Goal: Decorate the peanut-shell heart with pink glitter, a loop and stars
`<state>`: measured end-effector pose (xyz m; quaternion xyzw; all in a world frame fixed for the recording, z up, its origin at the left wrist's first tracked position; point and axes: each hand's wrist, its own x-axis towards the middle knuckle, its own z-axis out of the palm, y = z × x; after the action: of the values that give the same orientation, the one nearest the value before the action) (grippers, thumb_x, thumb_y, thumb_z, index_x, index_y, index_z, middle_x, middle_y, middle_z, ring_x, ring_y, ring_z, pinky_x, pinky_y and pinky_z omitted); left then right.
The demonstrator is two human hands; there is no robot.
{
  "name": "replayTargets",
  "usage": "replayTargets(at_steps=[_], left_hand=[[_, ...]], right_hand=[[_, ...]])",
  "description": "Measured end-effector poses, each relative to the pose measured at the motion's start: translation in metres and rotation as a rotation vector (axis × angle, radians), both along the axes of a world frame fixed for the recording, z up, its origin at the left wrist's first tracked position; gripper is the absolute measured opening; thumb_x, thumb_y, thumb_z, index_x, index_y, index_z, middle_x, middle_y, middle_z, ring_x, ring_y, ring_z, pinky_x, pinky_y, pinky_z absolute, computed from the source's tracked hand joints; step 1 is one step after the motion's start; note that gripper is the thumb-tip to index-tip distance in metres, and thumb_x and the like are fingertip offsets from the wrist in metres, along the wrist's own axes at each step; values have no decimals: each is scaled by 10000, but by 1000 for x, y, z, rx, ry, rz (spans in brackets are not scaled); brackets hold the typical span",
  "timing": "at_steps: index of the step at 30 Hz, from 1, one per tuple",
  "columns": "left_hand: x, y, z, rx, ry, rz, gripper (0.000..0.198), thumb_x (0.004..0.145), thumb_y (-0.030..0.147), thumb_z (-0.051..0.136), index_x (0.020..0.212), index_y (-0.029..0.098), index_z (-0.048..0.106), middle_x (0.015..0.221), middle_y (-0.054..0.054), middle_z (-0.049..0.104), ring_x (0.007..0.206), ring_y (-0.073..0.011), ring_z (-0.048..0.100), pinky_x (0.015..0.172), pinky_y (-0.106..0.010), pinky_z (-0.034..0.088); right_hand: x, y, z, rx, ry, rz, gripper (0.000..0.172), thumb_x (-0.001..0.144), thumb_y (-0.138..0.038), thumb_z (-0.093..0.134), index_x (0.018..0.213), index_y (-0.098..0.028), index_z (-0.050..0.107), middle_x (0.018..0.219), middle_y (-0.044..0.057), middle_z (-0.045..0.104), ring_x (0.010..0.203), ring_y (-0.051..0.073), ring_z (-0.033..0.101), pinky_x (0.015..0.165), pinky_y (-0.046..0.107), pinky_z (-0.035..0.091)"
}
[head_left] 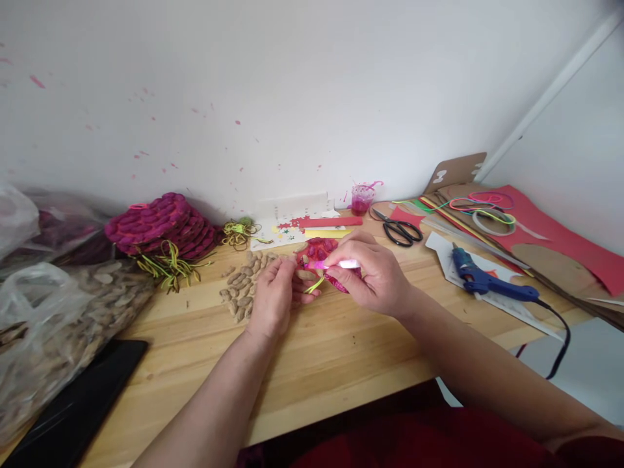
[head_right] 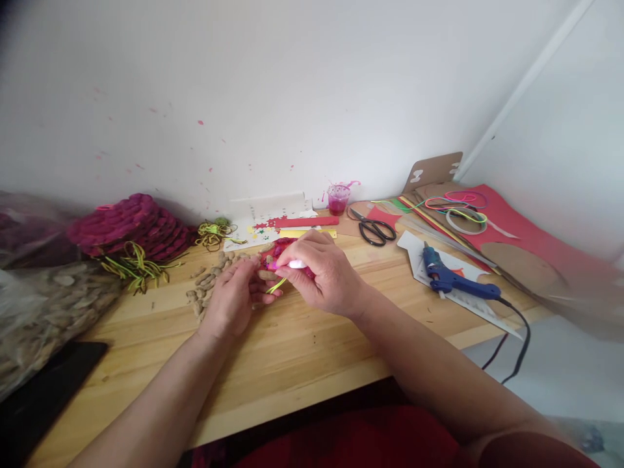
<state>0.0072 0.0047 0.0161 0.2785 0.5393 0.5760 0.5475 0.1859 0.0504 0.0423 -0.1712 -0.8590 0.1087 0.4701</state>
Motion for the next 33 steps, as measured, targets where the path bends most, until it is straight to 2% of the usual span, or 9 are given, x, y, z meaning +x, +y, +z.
replayTargets(at_steps=[4,8,15,22,30,33], left_hand=[[0,1,1,-25,-1,-11,320,820,442,698,934,160,599,726,-66,747,479,-159,678,404,-205,495],[0,1,1,-27,-6,-8,284,833,417,685,895,162,579,702,-50,729,475,-155,675,402,-202,492],[-1,1,-1,-16,-9,-25,266,833,402,663,916,158,595,717,-64,738,495,-160,678,418,-211,500],[-1,3,-2,-37,-79,-21,182,811,324,666,857,158,606,665,-25,696,523,-153,683,471,-222,545],[0,3,-1,-58,-38,-55,315,849,447,689,894,142,625,647,-38,700,448,-143,643,399,-198,487],[-1,4,-3,-62,-30,-55,321,837,440,718,904,142,621,662,-49,716,437,-139,638,389,-190,481]], right_hand=[[0,1,2,-19,-11,-38,59,965,-213,637,911,-235,646,789,16,728,771,197,620,795,391,486],[-1,2,2,-36,11,3,45,974,-221,630,941,-234,657,831,20,742,788,190,634,788,375,488],[-1,3,0,-46,-2,-7,63,974,-227,629,915,-231,652,814,19,741,775,192,636,788,375,476],[-2,2,-3,-61,-51,-1,48,966,-217,637,924,-230,656,836,23,736,812,202,628,815,388,475],[-1,4,-2,-72,-77,41,76,976,-228,628,907,-216,656,814,29,722,799,197,614,813,378,484],[-1,4,-3,-68,-59,50,71,979,-228,624,916,-222,656,814,25,721,793,194,616,806,372,491]])
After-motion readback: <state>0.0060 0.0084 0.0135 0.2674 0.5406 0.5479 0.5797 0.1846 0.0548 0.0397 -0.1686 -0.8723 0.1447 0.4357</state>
